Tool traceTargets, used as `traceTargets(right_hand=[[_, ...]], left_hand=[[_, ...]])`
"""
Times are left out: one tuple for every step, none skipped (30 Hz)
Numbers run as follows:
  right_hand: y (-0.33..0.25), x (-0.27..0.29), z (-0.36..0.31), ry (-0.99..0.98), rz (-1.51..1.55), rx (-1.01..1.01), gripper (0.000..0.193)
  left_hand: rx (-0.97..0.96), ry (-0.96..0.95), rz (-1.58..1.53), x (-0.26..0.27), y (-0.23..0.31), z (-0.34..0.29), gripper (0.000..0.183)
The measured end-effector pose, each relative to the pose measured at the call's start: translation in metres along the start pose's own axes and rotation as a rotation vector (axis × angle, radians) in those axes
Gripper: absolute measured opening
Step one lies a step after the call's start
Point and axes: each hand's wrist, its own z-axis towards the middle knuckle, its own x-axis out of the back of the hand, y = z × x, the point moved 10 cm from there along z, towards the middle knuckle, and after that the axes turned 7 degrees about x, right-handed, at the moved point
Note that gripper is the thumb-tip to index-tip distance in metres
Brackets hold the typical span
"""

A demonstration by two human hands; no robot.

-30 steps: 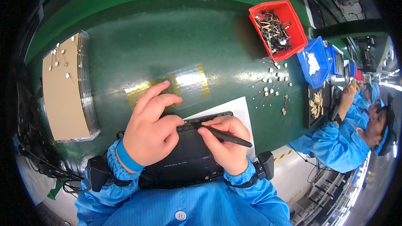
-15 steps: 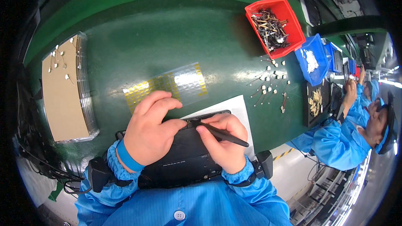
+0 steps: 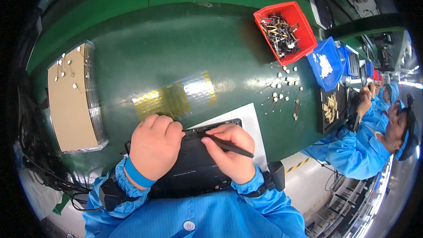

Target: The person assembles an electronic chassis by hand, attaching components to a tablet case using screws from component bins, a manual screwdriver, and adhesive tape.

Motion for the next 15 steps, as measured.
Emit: traceTargets(right_hand=[[-0.001, 0.0, 0.001, 0.003, 0.004, 0.005, 0.017], [0.0, 0.002, 0.001, 0.018, -0.022, 0.008, 0.017], [0.001, 0.005, 0.0, 0.035, -0.048, 0.012, 0.017], [0.006, 0.008, -0.001, 0.038, -0.031, -0.002, 0.02], [0.005, 0.01, -0.003, 0.048, -0.023, 0.011, 0.02], [0.002, 0.015, -0.005, 0.089, 0.052, 0.048, 0.021], [-0.001, 0.021, -0.008, 0.132, 0.127, 0.087, 0.022], [-0.002, 0.03, -0.013, 0.201, 0.239, 0.13, 0.023], [-0.013, 0.041, -0.014, 0.287, 0.332, 0.265, 0.019], [-0.015, 0.05, -0.015, 0.333, 0.395, 0.303, 0.017], [-0.016, 0.06, -0.019, 0.381, 0.46, 0.339, 0.016], [-0.017, 0.068, -0.022, 0.426, 0.435, 0.353, 0.014], [-0.017, 0.073, -0.025, 0.442, 0.446, 0.37, 0.014], [-0.015, 0.08, -0.028, 0.484, 0.456, 0.372, 0.014], [-0.015, 0.086, -0.031, 0.524, 0.467, 0.374, 0.014]], left_hand=[[-0.002, 0.006, 0.018, 0.0, 0.001, 0.001, 0.017], [-0.007, 0.012, 0.035, 0.0, 0.002, 0.001, 0.015], [-0.015, 0.016, 0.04, 0.0, 0.004, 0.002, 0.015], [-0.008, -0.017, 0.052, -0.003, 0.005, 0.003, 0.014], [0.001, -0.048, 0.072, -0.004, 0.006, 0.003, 0.014], [-0.009, -0.039, 0.086, -0.001, 0.009, 0.002, 0.014], [0.015, -0.047, 0.071, -0.001, 0.009, 0.0, 0.013], [0.038, -0.055, 0.057, -0.002, 0.009, -0.001, 0.013], [0.023, -0.044, 0.073, 0.0, 0.013, -0.002, 0.013], [0.027, -0.025, 0.02, 0.003, 0.015, -0.002, 0.013], [0.03, -0.011, -0.032, 0.005, 0.018, -0.003, 0.013], [0.05, -0.005, -0.067, 0.006, 0.021, -0.003, 0.012], [0.034, 0.003, -0.049, 0.006, 0.023, -0.003, 0.012], [0.009, -0.048, -0.058, 0.001, 0.026, -0.002, 0.012], [-0.013, -0.1, -0.065, -0.001, 0.029, -0.001, 0.014]])
